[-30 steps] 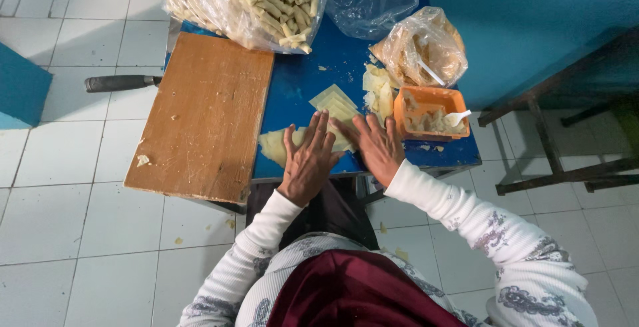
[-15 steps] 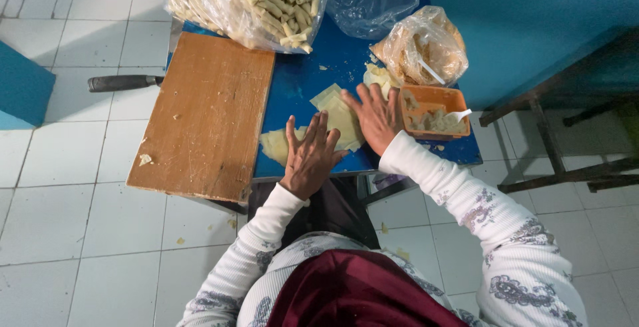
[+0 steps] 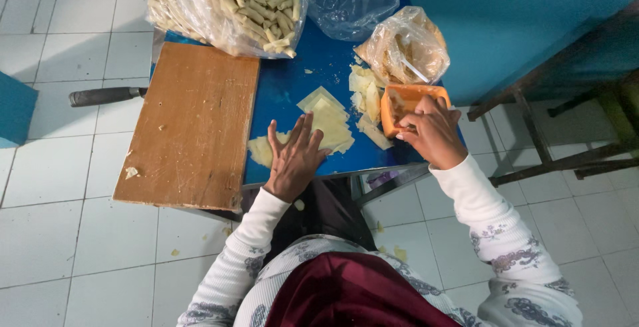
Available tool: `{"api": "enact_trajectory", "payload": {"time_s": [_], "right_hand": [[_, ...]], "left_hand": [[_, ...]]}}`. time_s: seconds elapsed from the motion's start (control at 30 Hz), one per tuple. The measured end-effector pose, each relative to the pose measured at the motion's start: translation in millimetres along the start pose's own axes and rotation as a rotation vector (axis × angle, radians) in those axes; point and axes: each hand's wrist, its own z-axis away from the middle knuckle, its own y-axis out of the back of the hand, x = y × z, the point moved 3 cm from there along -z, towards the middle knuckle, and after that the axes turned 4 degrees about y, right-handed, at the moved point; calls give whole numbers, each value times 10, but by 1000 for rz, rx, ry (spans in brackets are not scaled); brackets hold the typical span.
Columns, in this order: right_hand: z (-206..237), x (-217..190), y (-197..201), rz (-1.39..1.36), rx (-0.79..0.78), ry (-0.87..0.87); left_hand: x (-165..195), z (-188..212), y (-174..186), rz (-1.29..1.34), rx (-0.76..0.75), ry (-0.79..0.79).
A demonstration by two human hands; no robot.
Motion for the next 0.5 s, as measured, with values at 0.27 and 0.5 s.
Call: {"api": "enact_trajectory", "payload": {"time_s": [0.27,0.5], "right_hand": [[29,12,57,-180,98,-9],[-183,-405,-116,-384,100,251]], "left_hand": [[55,-30,67,11,-34,22],[96,-65,144,99,-56,84]]}}
